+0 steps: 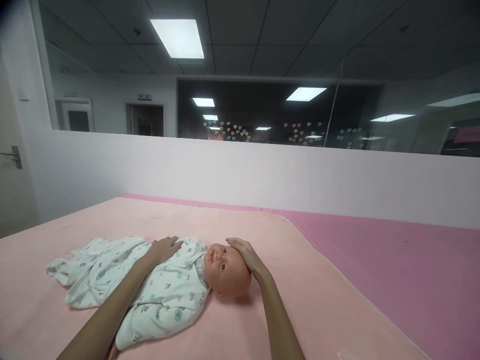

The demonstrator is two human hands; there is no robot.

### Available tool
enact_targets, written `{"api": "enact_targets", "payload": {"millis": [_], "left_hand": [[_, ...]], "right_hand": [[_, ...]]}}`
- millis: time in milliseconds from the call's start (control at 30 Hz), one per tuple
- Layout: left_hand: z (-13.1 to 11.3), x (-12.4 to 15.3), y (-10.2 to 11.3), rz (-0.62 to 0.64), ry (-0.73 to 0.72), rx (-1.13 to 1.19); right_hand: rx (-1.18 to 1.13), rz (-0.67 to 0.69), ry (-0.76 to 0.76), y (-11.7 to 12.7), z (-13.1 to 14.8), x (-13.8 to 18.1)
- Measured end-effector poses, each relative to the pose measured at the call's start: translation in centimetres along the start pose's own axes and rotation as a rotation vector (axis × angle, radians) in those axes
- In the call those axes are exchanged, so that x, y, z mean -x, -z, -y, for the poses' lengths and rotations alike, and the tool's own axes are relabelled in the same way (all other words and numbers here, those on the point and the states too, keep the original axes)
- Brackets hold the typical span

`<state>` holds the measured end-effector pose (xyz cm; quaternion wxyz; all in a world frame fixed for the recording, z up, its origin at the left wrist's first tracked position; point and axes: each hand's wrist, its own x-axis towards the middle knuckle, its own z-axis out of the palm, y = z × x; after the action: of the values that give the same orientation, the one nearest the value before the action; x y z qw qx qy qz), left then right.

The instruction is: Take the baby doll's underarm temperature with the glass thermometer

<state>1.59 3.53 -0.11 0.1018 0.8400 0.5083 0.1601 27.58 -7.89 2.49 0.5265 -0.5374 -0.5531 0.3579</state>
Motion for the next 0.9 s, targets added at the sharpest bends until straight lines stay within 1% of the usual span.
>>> {"api": "enact_targets", "payload": {"millis": [167, 367, 467, 533, 600, 633, 667, 733, 767, 800, 833, 900], "left_hand": [[0.1, -0.2, 0.0, 0.019, -0.005, 0.024], [0.4, -0.6, -0.2, 0.043, 0.004, 0.078], [0.3, -0.4, 0.0, -0.015, -0.012, 0.137], [0.0, 0.0, 0.4, -0.092, -0.079, 0.255], [-0.6, 0.7, 1.1, -0.146, -0.185, 0.438], [-1.0, 1.1, 1.5, -0.136, -0.25, 0.529], [-1.5, 1.5, 1.8, -0.084, -0.33, 0.598], [-2.3, 2.2, 2.2, 0.1, -0.515, 0.639], [-2.6, 2.5, 2.3, 0.183, -0.584, 0.636], [-2.8, 2.6, 2.3, 0.241, -0.621, 0.635], [-2.9, 2.7, 2.2, 0.267, -0.62, 0.649], [-2.8, 2.5, 1.9, 0.239, -0.533, 0.731]], "right_hand": [[0.017, -0.05, -0.033, -0.1, 0.2, 0.1], [0.033, -0.032, 0.007, -0.2, 0.3, 0.2], [0.032, -0.057, 0.025, -0.1, 0.0, 0.0], [0.042, -0.132, 0.043, 0.0, -0.2, -0.3], [0.04, -0.219, 0.055, 0.0, -0.5, -0.6], [0.036, -0.265, 0.059, 0.1, -0.7, -0.7], [0.032, -0.313, 0.061, 0.1, -0.9, -0.9], [0.031, -0.405, 0.067, 0.2, -1.4, -1.1], [0.032, -0.445, 0.069, 0.2, -1.6, -1.3], [0.032, -0.479, 0.068, 0.3, -1.9, -1.4], [0.032, -0.504, 0.066, 0.4, -2.0, -1.4], [0.033, -0.545, 0.059, 0.5, -2.1, -1.4]]}}
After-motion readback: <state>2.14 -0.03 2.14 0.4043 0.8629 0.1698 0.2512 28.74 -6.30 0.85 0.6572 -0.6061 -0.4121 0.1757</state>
